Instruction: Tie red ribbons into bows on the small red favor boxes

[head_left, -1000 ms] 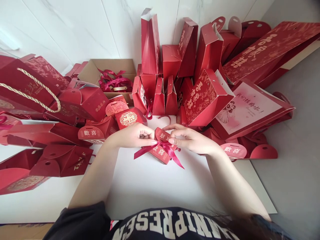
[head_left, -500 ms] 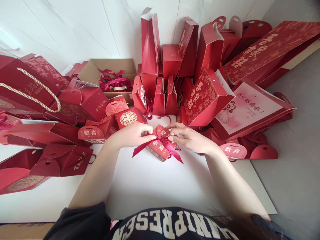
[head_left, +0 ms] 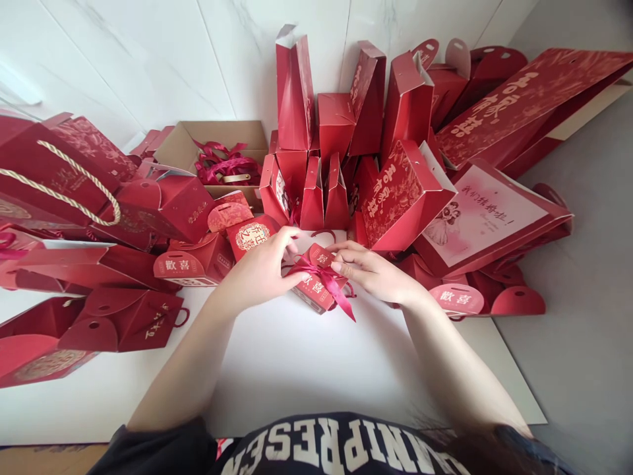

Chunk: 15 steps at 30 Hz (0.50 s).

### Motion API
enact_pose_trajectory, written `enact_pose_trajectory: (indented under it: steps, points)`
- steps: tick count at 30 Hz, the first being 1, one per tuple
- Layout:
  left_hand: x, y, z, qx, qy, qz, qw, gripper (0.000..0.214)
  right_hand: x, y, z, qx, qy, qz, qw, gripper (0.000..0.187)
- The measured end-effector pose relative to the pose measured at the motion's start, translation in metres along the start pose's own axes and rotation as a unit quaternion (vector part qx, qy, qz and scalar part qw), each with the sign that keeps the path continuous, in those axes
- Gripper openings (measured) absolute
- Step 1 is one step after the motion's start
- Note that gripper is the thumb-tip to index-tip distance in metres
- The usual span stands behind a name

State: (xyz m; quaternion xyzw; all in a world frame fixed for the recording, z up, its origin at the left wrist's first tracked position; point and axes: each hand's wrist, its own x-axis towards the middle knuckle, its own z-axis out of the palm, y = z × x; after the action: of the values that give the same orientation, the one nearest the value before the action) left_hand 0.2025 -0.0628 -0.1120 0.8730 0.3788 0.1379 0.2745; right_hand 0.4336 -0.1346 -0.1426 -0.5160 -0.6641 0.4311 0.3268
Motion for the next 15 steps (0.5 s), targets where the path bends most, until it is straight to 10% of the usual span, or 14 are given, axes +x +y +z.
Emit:
enact_pose_trajectory:
  steps: [11,15]
  points:
    - [-0.036,0.003,0.043,0.082,0.199,0.006,0.977,0.017,0.001,0.002,0.004,-0.017,-0.002,-0.016,1.0,0.03]
    - [-0.038,0.011,0.043,0.003,0.165,-0.069,0.984,0.022,0.001,0.004,0.005,-0.023,-0.001,-0.022,0.999,0.035]
